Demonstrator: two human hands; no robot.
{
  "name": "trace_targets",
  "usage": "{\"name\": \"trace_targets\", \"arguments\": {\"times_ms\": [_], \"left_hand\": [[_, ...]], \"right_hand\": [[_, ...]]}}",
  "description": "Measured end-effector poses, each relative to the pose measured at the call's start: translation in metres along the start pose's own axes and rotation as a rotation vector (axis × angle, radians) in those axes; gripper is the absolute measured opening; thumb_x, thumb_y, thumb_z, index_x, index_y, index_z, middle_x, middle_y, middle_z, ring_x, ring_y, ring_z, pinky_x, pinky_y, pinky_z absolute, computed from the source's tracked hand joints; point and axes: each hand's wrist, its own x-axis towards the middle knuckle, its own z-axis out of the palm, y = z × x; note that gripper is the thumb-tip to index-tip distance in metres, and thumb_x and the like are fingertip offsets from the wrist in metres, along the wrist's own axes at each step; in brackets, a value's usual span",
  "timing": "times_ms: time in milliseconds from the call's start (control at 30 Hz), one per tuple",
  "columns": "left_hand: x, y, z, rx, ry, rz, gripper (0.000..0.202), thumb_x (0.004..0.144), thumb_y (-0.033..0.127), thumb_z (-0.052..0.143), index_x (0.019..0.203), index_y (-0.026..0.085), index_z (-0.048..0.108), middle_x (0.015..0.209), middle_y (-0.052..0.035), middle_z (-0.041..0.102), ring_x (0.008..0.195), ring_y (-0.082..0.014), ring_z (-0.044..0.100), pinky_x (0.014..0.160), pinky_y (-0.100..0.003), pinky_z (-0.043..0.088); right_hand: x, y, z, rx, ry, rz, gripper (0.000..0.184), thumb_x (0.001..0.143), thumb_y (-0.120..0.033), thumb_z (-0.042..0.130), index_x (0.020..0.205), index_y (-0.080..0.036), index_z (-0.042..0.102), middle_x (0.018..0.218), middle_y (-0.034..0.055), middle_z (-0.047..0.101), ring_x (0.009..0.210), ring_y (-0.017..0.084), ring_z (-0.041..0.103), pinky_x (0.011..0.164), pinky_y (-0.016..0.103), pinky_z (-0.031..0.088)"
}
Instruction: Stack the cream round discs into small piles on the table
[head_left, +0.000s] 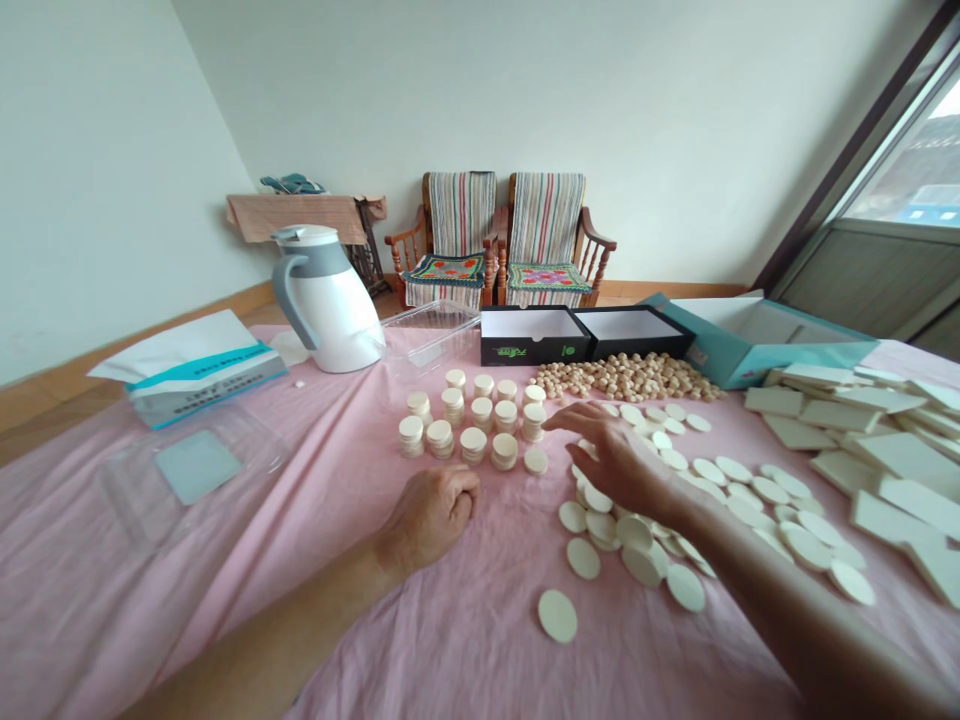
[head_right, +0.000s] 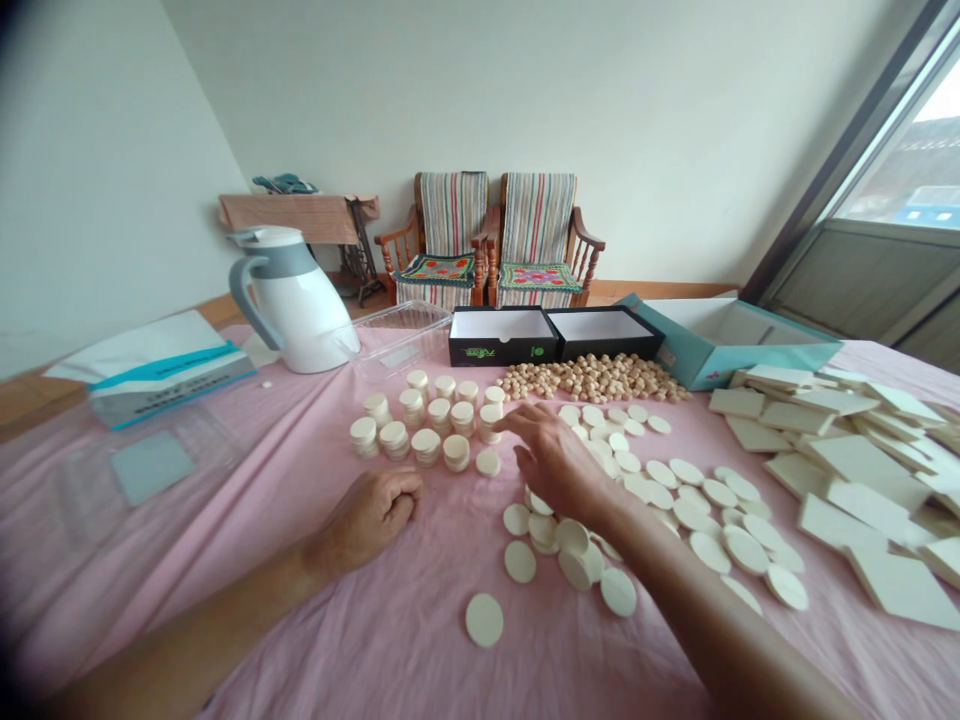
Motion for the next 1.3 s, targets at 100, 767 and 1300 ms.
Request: {"name": "trace_targets", "arguments": {"times_ms": [100,767,1300], "left_hand": [[0.000,0.001,0.000,-0.005,0.002,0.006,0.021,0.069,0.004,0.038,0.056,0.016,0.049,0.060,0.0013,0.055,0.060,-0.0107,0.050,0.060,-0.022,0.032],[0.000,0.002,0.000,-0.007,0.007,0.015,0.023,0.069,0.003,0.037,0.057,0.017,0.051,0.060,0.0013,0.057,0.060,-0.0112,0.051,0.061,-0.023,0.033],[0.001,0.001,0.000,0.014,-0.006,0.006,0.022,0.069,0.004,0.037,0.057,0.017,0.050,0.060,0.0007,0.055,0.059,-0.0115,0.050,0.060,-0.023,0.033]], "right_hand": [[-0.004,0.022,-0.013,-0.117,0.010,0.176,0.029,0.070,-0.005,0.048,0.093,-0.017,0.062,0.092,0.0066,0.062,0.084,0.018,0.055,0.075,0.029,0.042],[-0.011,0.038,-0.010,-0.247,-0.230,0.278,0.020,0.074,-0.026,0.055,0.091,-0.017,0.061,0.087,0.0078,0.061,0.077,0.018,0.055,0.067,0.027,0.037],[0.000,-0.019,0.029,-0.121,-0.013,0.187,0.021,0.079,-0.036,0.059,0.085,-0.018,0.053,0.084,0.0045,0.054,0.066,0.014,0.051,0.056,0.024,0.034]]}}
